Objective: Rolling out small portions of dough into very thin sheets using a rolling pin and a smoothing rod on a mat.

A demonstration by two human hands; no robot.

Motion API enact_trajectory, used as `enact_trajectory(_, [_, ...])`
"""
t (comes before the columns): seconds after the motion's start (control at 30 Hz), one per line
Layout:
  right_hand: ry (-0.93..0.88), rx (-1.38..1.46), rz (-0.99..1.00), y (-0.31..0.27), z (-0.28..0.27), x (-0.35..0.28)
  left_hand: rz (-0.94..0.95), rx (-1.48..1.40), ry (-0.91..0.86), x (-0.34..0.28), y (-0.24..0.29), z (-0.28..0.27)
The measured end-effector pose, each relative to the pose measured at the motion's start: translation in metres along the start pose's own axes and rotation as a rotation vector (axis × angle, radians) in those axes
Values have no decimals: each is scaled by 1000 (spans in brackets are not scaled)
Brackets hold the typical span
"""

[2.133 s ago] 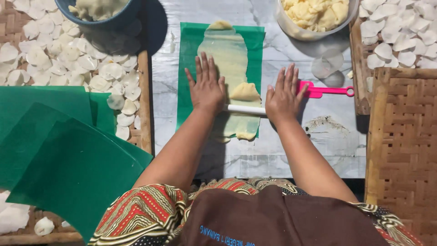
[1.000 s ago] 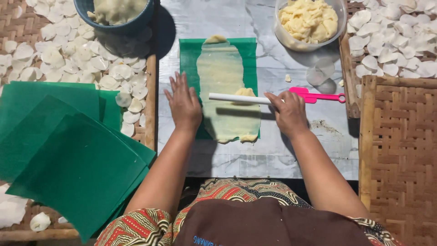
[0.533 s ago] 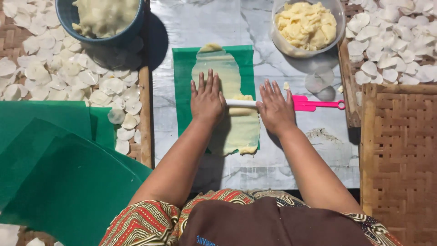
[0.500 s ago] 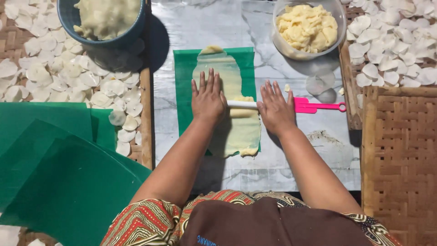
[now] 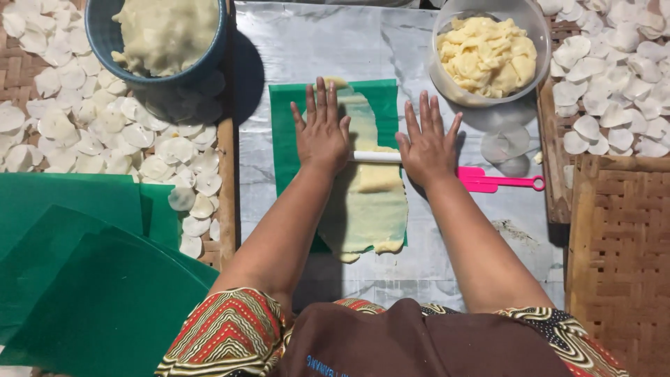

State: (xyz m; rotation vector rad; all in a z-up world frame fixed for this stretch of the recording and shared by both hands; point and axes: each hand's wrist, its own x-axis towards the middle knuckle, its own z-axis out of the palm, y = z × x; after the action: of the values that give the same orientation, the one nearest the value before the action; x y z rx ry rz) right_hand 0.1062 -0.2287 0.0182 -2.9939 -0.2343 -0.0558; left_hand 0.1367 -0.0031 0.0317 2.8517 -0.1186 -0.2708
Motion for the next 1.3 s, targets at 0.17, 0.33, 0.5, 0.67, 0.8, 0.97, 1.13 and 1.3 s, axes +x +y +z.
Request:
enact_trajectory(0.17, [271,17,-57,20,37,-32,43,13,53,-21,-4,17])
enact_trajectory(0.33, [449,-31,-124,40,48,-32,70,55,64,-33,-8,28])
enact_trajectory(0.5, [468,-101,-172,40,35,-57,106,43,96,-59,-2,39])
enact_trajectory(0.67, [346,-53,-61,23,29,-72,65,-8,42,-70,1,46])
enact_trajectory(0.8, [-132,126,154,2,-13,-50,0,8,-60,-45,0,43])
enact_trajectory(0.97, [-107,112,123,1,-15,-18,-21,-9,-72,-10,0,29])
enact_trajectory(1.13, [91,119,91,0,-8,-18,-55,-16,-36,-16,6,14])
enact_trajectory(1.3, [104,23,108,4,20,-60,39,16,77,-64,5,26])
